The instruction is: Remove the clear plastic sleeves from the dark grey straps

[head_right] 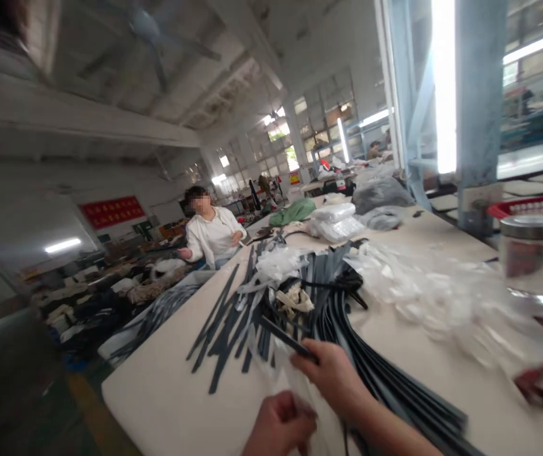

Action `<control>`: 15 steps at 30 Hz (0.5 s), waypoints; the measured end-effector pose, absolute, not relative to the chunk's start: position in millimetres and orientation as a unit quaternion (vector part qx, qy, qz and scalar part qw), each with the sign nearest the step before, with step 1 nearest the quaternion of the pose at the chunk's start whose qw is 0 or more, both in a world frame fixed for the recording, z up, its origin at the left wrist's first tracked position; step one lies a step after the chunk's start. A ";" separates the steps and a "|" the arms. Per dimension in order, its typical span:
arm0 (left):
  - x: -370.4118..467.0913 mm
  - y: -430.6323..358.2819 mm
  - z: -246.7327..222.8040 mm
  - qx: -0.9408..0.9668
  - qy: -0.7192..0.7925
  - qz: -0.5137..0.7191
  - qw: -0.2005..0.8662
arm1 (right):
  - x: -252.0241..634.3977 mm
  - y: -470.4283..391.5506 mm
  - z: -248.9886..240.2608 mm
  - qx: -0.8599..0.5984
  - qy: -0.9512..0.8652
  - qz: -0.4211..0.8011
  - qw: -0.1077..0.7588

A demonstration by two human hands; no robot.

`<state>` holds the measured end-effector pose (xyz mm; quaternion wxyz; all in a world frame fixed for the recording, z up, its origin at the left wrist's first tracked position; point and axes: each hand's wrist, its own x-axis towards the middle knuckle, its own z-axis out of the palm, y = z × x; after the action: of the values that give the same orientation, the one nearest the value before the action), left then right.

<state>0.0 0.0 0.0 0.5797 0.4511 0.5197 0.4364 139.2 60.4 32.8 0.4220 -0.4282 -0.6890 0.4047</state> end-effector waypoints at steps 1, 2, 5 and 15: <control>2.0 -5.0 2.6 0.461 0.506 0.448 0.575 | 140.1 59.2 35.7 -0.430 -0.685 0.413 0.418; 3.0 -9.2 6.1 0.474 0.497 0.450 0.570 | 140.6 58.5 37.7 -0.434 -0.681 0.422 0.412; 2.6 -16.1 16.9 0.459 0.494 0.435 0.597 | 140.5 57.2 40.0 -0.436 -0.674 0.444 0.398; 20.0 -33.0 22.6 0.481 0.495 0.369 0.623 | 147.3 59.7 46.3 -0.443 -0.661 0.432 0.425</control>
<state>20.0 -33.0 22.6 0.6228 0.4807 0.4947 0.3693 147.3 59.7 46.3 0.4251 -0.4428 -0.6606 0.4321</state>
